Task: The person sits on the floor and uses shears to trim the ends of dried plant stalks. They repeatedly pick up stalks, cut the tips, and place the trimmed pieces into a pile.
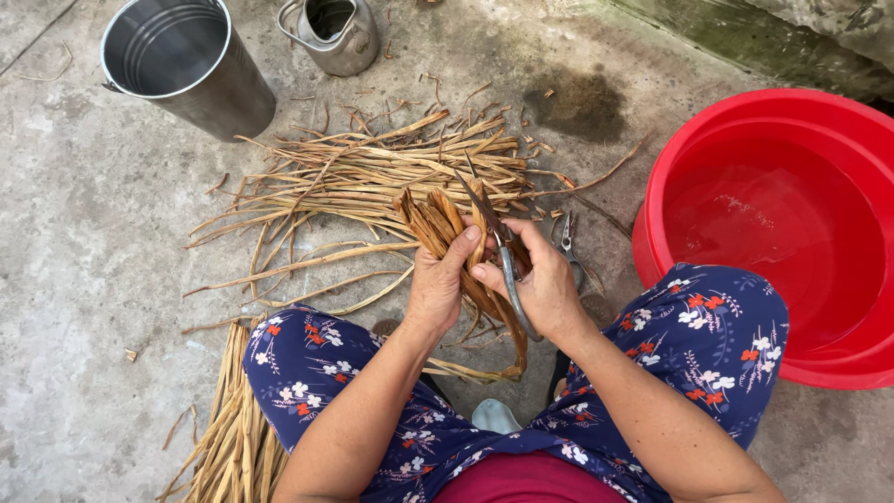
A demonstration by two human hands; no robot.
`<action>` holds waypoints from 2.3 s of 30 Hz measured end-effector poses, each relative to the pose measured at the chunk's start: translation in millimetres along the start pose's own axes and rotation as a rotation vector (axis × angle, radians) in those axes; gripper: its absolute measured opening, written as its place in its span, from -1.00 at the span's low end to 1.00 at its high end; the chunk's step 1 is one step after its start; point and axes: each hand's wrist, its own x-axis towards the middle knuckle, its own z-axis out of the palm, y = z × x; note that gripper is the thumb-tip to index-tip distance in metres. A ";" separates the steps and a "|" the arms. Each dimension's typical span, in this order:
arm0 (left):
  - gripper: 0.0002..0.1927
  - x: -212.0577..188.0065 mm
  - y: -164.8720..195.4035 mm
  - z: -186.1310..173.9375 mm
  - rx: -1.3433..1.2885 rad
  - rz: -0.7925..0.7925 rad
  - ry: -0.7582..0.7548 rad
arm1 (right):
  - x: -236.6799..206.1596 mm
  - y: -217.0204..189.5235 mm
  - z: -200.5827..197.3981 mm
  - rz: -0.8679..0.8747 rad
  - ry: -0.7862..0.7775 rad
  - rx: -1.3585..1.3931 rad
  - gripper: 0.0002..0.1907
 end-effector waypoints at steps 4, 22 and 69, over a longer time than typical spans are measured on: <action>-0.80 -0.3 1.3 -1.2 -0.012 0.004 0.001 | -0.3 -3.5 -0.6 0.088 -0.012 -0.051 -0.36; -0.66 5.2 -18.0 -3.0 0.186 -0.023 -0.070 | 5.0 16.6 3.0 -0.126 0.125 0.492 -0.60; -0.82 11.6 13.1 -8.9 -0.066 0.009 0.006 | 5.9 20.7 -13.3 0.009 -0.046 0.084 -0.21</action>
